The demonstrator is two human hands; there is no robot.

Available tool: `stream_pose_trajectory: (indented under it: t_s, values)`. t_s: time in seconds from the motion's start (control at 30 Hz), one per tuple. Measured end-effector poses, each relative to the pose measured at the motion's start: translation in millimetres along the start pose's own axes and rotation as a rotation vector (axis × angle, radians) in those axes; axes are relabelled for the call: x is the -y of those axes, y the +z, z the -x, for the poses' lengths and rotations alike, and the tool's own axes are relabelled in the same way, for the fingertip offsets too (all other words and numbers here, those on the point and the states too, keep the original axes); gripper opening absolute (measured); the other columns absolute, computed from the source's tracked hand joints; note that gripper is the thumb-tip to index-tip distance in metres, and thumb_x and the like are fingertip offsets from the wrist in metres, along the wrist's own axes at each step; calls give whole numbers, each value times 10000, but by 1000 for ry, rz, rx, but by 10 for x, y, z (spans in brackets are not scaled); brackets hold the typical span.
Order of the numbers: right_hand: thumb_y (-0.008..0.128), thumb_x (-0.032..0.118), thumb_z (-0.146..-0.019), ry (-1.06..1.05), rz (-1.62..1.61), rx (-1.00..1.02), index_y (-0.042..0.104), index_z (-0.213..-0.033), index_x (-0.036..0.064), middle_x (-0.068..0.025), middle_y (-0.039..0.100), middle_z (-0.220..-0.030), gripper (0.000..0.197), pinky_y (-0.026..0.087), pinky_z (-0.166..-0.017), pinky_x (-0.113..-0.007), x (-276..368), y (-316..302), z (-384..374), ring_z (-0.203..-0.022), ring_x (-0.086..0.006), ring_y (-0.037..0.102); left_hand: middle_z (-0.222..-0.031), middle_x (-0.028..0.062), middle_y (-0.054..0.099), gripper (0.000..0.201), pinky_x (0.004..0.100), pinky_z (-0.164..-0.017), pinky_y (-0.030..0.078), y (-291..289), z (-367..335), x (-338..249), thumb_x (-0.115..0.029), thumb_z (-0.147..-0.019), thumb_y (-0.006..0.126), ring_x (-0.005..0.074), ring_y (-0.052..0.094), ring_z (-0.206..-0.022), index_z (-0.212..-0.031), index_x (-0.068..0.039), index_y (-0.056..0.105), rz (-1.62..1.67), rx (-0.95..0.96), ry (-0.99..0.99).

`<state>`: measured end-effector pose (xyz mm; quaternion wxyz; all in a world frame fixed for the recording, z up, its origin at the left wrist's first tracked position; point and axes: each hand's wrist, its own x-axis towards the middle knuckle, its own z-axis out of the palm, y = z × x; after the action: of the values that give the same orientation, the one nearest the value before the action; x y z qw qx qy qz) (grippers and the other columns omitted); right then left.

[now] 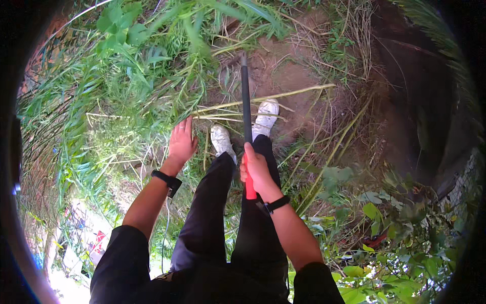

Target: The person uses a hand-held scythe to cut tall green weeds growing in an outdoor area. They grasp bundles of stalks by hand and swing the tool to sever them near the ground.

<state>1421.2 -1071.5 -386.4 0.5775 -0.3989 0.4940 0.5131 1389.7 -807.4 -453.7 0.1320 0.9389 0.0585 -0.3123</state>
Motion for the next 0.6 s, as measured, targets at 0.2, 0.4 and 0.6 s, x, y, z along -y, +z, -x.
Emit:
stream_pose_trajectory:
  t_s: [0.2,0.4,0.6]
  values:
    - [551,562,-948,-15,113,-27,456,-727,106,-27,466,-548,516,347,-379,-295,29,-207,28,-377,-142,418,-1392,237,441,772,452,-1077,375,18,-79,-45,-222,-846,659,384,454,-1254,-1479,6,281,27,71,-94]
    - [538,552,-958,65,129,-74,480,-710,112,-47,480,-519,508,337,-357,-279,-160,-472,496,-354,-136,425,-1378,246,452,747,455,-1058,397,128,-138,41,-238,-854,651,390,465,-1240,-1472,0,305,60,37,-68]
    - [512,480,-995,-49,435,-120,526,-698,81,-104,595,-570,497,375,-362,-254,-469,-853,1554,-373,-123,492,-1404,219,466,764,449,-1059,399,1,-117,34,-275,-876,630,353,506,-1238,-1492,3,271,-26,99,-46]
